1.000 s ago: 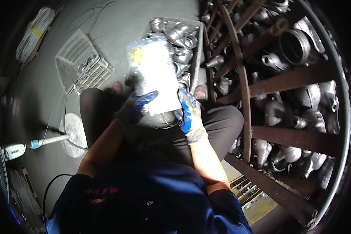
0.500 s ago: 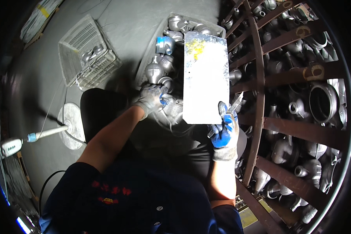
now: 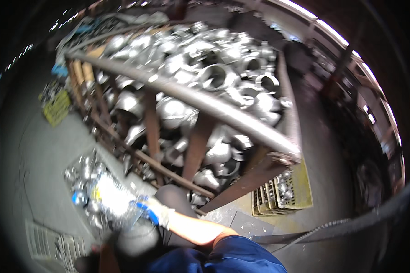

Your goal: Applying yellow sealant paste to the joining threads of metal pipe fittings using a small spatula tool.

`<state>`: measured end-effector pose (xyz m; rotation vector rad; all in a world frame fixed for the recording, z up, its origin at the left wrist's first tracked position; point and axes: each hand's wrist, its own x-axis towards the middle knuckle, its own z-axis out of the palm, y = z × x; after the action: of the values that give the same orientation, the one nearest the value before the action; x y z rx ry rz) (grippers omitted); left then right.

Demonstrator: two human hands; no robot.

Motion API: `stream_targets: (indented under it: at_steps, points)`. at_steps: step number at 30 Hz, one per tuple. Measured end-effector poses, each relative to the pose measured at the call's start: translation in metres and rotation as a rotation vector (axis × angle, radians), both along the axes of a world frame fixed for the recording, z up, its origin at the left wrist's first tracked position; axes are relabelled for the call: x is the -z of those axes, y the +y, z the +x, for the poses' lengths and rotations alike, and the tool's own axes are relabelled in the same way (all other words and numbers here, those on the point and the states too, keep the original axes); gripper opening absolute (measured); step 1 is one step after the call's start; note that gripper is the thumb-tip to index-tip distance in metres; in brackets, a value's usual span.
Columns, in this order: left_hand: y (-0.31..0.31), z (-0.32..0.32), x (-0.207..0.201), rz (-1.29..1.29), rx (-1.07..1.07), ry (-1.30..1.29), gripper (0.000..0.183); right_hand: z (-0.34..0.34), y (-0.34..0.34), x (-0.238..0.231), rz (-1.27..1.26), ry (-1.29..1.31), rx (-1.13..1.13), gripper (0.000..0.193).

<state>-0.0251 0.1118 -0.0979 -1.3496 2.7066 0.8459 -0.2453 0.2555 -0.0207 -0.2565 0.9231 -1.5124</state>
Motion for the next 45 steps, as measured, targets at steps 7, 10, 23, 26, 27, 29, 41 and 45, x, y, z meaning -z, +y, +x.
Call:
stream_targets:
  at_steps: [7,10,23,26,27,29,41,45]
  points:
    - [0.01,-0.012,-0.003,-0.075,0.13,-0.015,0.076,0.017,-0.013,-0.011,-0.054,0.014,-0.048,0.022]
    - [0.003,-0.019,-0.002,0.048,0.174,-0.164,0.081,0.012,-0.02,0.013,-0.054,-0.022,-0.028,0.027]
    - [-0.034,0.009,0.108,-0.221,-0.045,-0.081,0.072,0.001,0.023,0.008,-0.038,0.066,-0.011,0.022]
    - [-0.021,-0.017,0.048,0.052,-0.007,-0.304,0.088,0.003,0.031,0.007,-0.076,0.07,-0.02,0.021]
    - [-0.022,-0.03,0.028,0.161,0.032,-0.492,0.084,0.001,0.026,0.008,-0.104,0.075,-0.028,0.021]
    - [-0.046,-0.003,0.095,-0.074,0.12,-0.4,0.078,0.005,0.01,0.054,-0.259,-0.117,-0.127,0.027]
    - [-0.021,-0.006,0.061,-0.151,-0.039,-0.414,0.034,0.0,0.011,0.001,0.068,-0.092,-0.052,0.012]
    - [-0.013,-0.007,0.045,-0.235,-0.003,-0.418,0.03,0.006,0.009,0.003,0.11,-0.018,-0.029,0.013]
